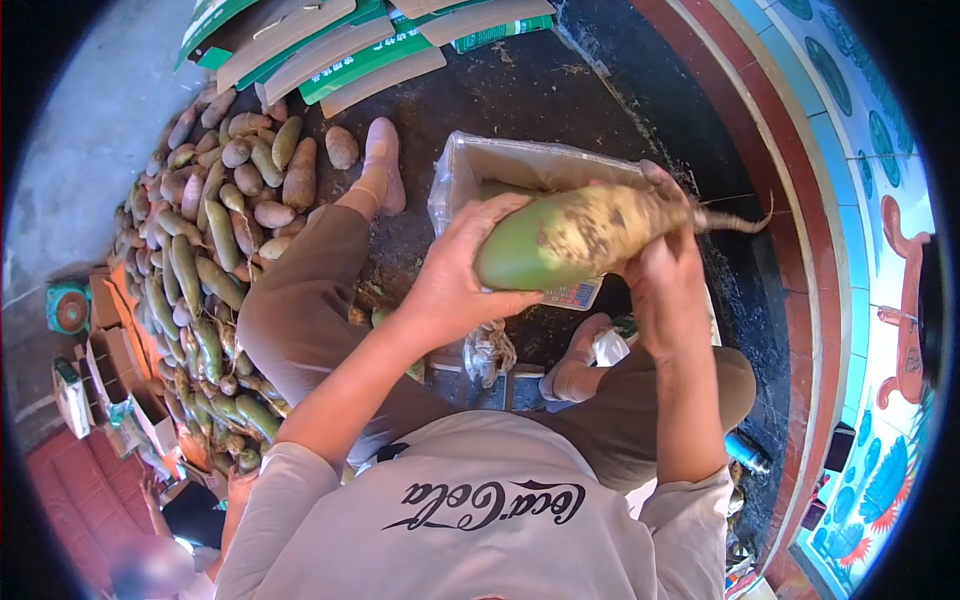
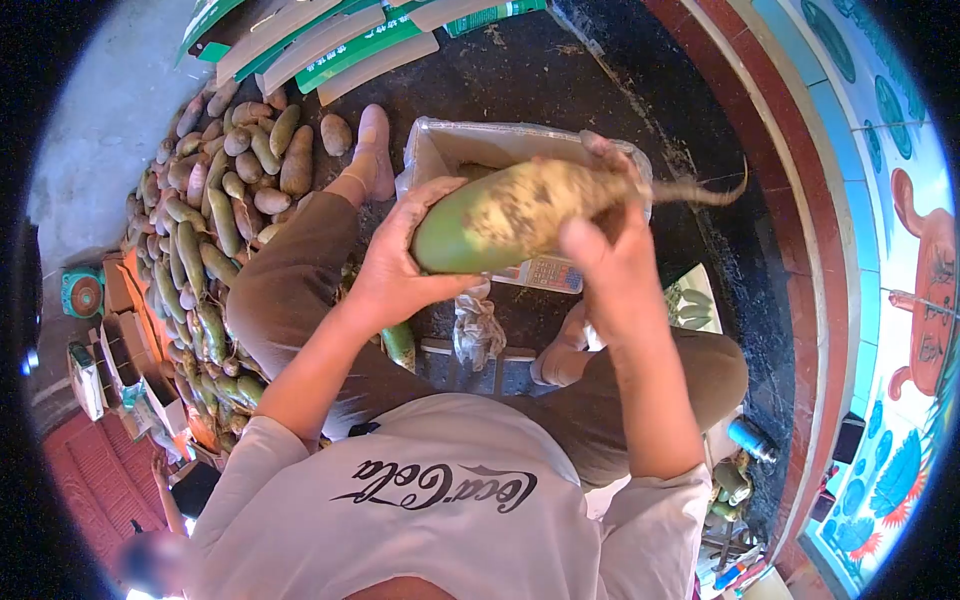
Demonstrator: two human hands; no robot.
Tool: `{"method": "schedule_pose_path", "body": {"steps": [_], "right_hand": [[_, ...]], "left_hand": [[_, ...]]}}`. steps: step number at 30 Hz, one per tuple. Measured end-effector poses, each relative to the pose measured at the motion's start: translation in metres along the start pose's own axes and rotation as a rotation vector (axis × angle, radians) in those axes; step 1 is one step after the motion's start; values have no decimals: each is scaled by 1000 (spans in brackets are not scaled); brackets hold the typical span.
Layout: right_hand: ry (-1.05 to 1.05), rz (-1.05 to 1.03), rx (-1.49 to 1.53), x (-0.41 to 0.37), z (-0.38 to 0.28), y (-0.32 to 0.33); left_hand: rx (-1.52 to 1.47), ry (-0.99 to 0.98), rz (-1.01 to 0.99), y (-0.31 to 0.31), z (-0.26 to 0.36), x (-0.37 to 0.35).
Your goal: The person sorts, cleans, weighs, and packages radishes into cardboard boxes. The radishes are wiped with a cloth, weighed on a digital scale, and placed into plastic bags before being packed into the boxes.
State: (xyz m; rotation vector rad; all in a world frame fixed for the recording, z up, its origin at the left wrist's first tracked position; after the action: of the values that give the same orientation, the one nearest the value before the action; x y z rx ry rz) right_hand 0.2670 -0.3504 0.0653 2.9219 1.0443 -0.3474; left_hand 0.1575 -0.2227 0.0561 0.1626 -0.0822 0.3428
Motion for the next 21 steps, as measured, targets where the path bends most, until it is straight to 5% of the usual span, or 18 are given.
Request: {"method": "schedule_pose_path", "body": {"steps": [2,6,8,11,13,16,19,21], "right_hand": [[-89,-52,-3,8,5,4],[-18,205,152,24,-9,68],[389,559,-584,10,-59,87],[809,17,-1636,12,-81,-23],[508,-270,-1390,41,-18,-32],[354,-523,-1374,66,26,-36],[226,-578,-1501,82,61,-27],[103,-689,-1619,92,95,-26]], "left_hand": [[100,-63,-16,2,8,13],[95,-119,-38,17,3,41],[25,-67,-55,26,-14,52],[-2,-3,-227,14,-29,64],[26,23,-293,4,-35,65],[202,45,-267,5,-46,62],[486,-63,-166,11,-34,39],[713,85,-490,-17,-49,14]]}}
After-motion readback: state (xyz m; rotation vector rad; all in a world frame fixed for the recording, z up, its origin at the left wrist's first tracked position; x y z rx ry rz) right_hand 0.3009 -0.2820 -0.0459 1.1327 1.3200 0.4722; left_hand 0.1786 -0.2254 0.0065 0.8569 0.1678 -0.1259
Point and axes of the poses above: each hand's wrist, its own x-axis towards the middle knuckle, its own y-axis out of the back of the hand, z = x × y, the point moved 9 cm from there along x, towards the middle knuckle, and after that the axes turned 12 degrees about -x, right-handed, at the moved point
